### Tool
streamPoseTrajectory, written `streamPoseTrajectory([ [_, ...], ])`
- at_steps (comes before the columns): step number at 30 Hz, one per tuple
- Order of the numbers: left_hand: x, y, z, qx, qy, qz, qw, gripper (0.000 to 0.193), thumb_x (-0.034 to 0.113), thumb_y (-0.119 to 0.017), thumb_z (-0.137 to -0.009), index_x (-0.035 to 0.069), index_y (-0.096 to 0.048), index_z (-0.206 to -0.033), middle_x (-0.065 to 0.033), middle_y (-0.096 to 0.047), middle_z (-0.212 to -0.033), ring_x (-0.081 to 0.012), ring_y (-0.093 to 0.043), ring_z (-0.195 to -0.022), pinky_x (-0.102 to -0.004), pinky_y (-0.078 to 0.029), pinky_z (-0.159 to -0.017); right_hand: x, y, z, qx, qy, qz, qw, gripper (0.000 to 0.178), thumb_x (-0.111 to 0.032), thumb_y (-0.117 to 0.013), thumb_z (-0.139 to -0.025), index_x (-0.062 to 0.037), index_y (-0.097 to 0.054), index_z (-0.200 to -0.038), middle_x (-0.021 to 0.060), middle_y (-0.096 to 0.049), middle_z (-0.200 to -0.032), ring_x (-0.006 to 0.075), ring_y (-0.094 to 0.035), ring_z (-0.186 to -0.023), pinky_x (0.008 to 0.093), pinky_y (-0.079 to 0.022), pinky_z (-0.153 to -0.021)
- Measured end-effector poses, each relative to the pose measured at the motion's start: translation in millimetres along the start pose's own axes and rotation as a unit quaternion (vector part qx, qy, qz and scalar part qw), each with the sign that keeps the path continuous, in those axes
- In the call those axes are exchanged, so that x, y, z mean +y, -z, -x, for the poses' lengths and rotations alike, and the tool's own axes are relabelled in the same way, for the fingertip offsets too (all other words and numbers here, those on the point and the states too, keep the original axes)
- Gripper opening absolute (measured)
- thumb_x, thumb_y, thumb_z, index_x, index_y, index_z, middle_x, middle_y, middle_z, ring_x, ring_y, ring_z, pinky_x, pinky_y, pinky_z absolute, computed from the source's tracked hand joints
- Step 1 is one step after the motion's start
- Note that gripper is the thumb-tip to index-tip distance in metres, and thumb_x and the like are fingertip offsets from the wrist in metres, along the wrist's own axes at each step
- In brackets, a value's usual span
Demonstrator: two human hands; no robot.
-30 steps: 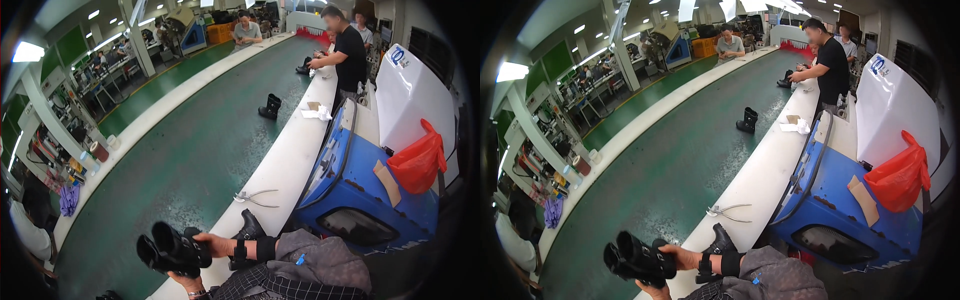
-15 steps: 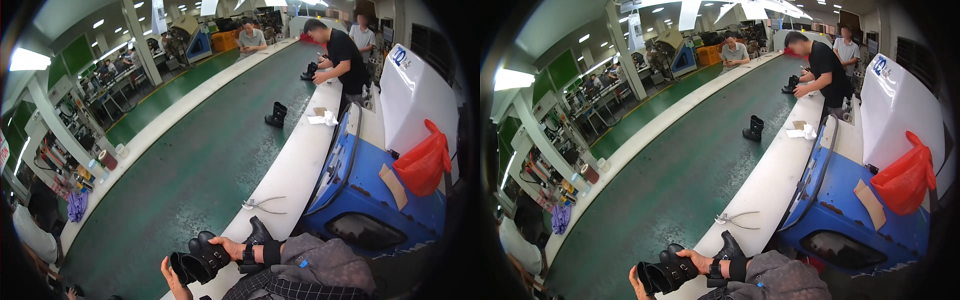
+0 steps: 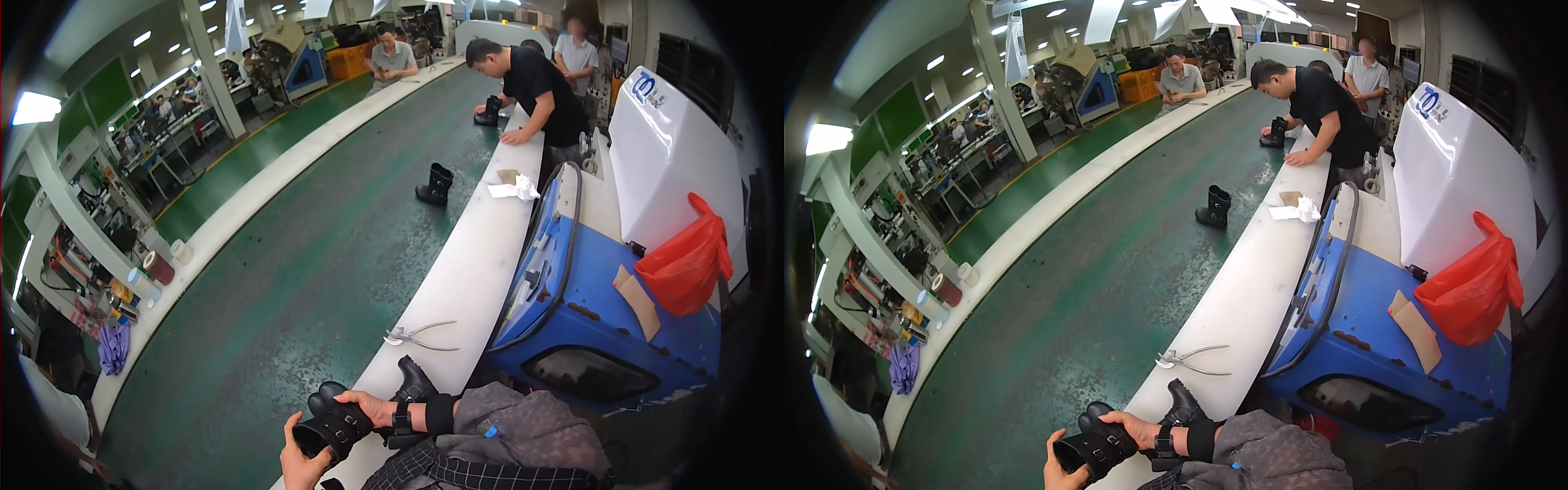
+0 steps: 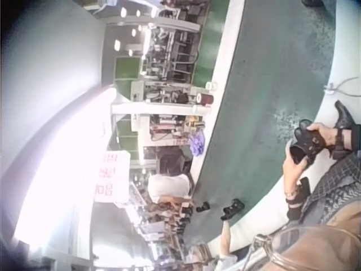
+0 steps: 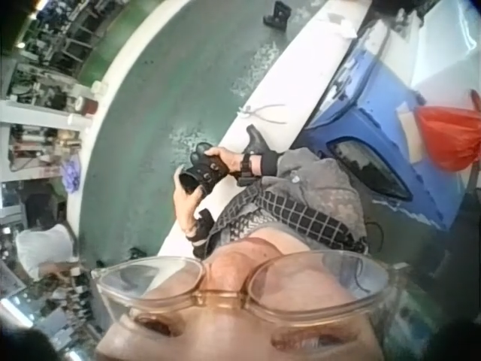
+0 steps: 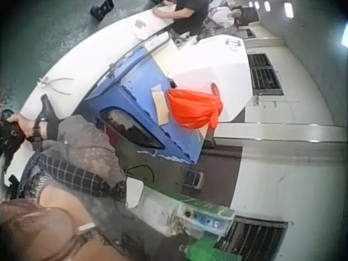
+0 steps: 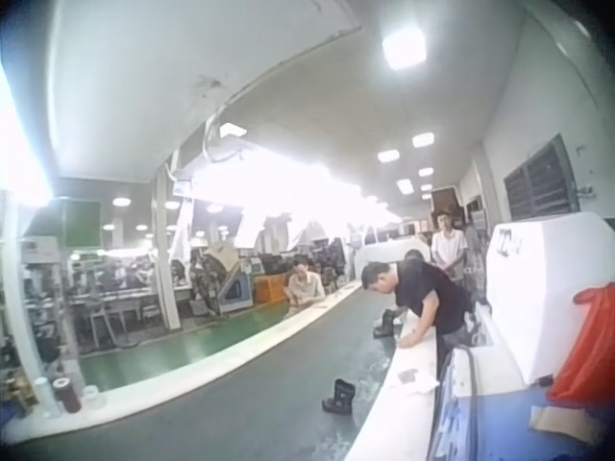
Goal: Inspecting and comparing finished black boots on a conveyor belt in a factory setting.
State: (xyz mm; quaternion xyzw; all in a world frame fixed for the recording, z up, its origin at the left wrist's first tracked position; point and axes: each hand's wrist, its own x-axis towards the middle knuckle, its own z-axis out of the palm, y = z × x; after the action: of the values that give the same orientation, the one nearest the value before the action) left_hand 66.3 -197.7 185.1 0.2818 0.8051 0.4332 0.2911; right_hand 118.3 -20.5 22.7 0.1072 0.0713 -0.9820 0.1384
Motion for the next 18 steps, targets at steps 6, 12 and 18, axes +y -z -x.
streamPoseTrajectory([
  [6,-40.9,4.5,-29.6,0.097,-0.017,0.181,0.978,0.041,0.001,-0.054,-0.078,-0.002,-0.051,-0.119,-0.0154,-0.06,-0.107,-0.0243,-0.057,-0.097,-0.034,-0.045,-0.087,-13.2,6.6,-15.5,-0.007,0.017,0.03,0.999,0.052,-0.038,-0.056,-0.086,-0.0019,-0.05,-0.122,0.0149,-0.063,-0.11,0.0237,-0.065,-0.093,0.0386,-0.053,-0.082],
  [12,-70.3,44.7,-63.2,0.177,-0.076,0.231,0.954,0.029,-0.006,-0.046,-0.059,0.001,-0.053,-0.087,-0.0006,-0.055,-0.078,-0.0094,-0.052,-0.071,-0.0221,-0.045,-0.072,-14.1,14.1,-50.2,0.142,0.028,0.242,0.96,0.056,-0.047,-0.056,-0.086,-0.0071,-0.048,-0.124,0.0098,-0.053,-0.121,0.02,-0.054,-0.103,0.0349,-0.044,-0.087],
  [18,-150.7,103.2,-84.2,0.265,-0.047,-0.044,0.962,0.037,-0.013,-0.05,-0.057,-0.002,-0.053,-0.092,-0.0071,-0.057,-0.078,-0.0197,-0.058,-0.075,-0.0295,-0.048,-0.075,-41.8,34.9,-21.1,0.192,0.087,0.363,0.908,0.052,-0.044,-0.058,-0.084,-0.006,-0.049,-0.118,0.0096,-0.046,-0.124,0.0229,-0.051,-0.105,0.0353,-0.045,-0.082],
])
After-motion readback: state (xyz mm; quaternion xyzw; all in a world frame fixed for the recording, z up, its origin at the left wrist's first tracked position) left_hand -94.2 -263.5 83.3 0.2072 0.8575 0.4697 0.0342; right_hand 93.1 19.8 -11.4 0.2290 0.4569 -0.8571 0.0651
